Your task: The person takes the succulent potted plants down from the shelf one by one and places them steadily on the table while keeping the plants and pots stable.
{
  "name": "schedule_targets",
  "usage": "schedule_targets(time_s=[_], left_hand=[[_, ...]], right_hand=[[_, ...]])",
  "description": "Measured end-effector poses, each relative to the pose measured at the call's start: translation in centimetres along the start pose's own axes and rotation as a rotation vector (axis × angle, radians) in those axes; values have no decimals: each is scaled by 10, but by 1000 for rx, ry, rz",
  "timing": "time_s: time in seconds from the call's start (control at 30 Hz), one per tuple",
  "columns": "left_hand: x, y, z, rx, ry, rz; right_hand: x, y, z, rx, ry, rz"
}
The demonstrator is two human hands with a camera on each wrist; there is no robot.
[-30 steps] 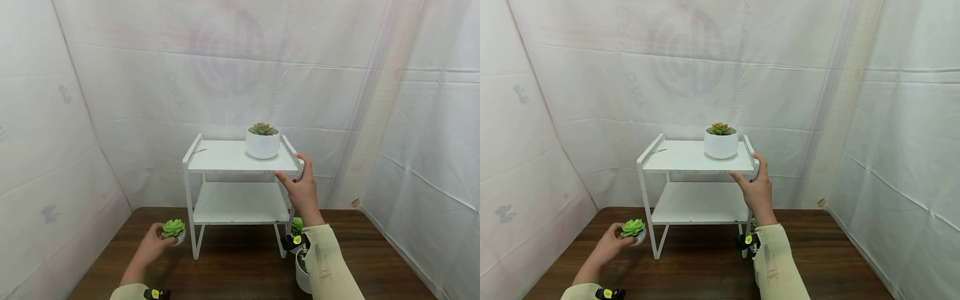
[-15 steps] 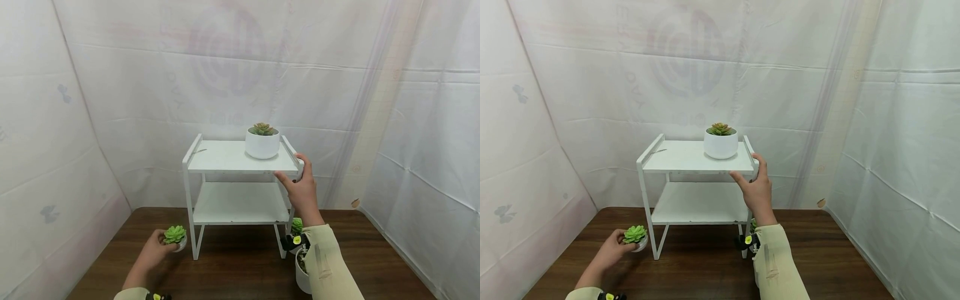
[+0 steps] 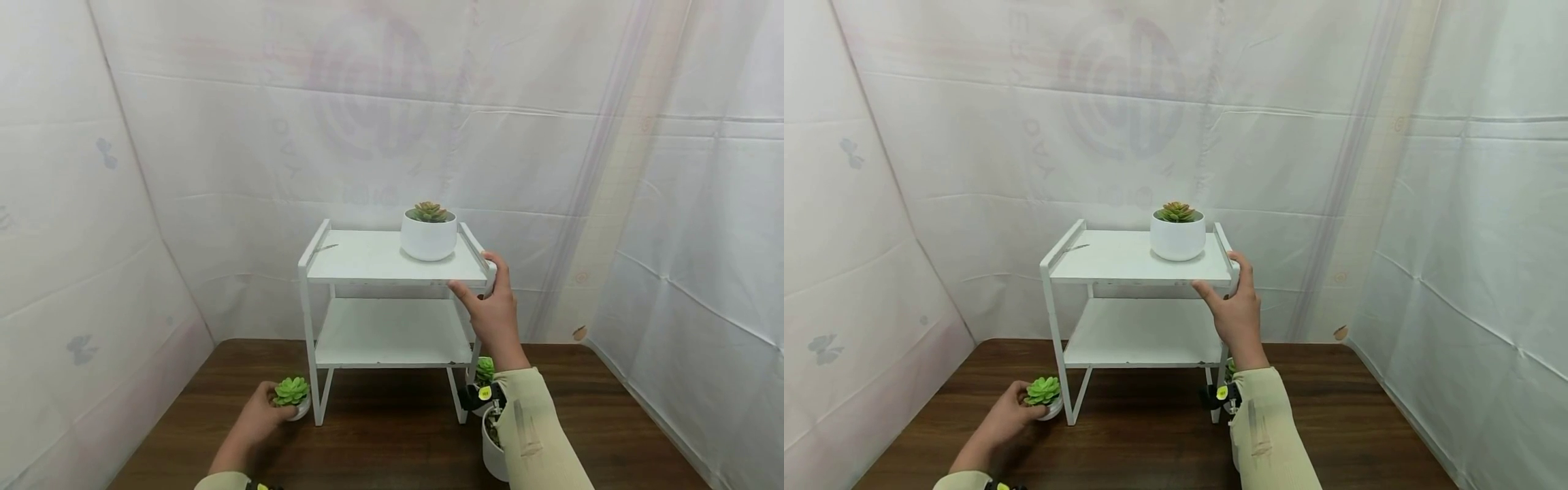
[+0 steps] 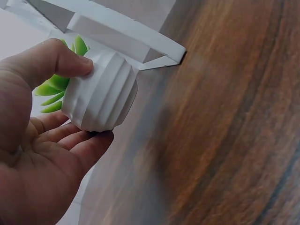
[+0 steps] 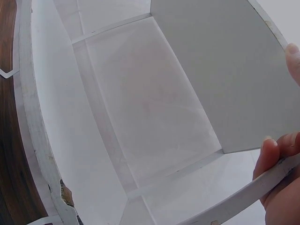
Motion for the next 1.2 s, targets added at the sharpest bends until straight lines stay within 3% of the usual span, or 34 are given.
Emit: schedule_targets(time_s=[1.2], left_hand=[[-12,-2,-10,71,98,-34]], right_hand=[[0,-1,2,-7,-13,-9]])
Point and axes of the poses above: each hand's wrist, its own y-axis away from the middle knuckle, its own x-axis out of the back of the hand, z = x × y, the point moved 2 cm from there along -y, towards the middle knuckle, and after that the axes turned 3 degrees about -z, right-handed, at the moved point
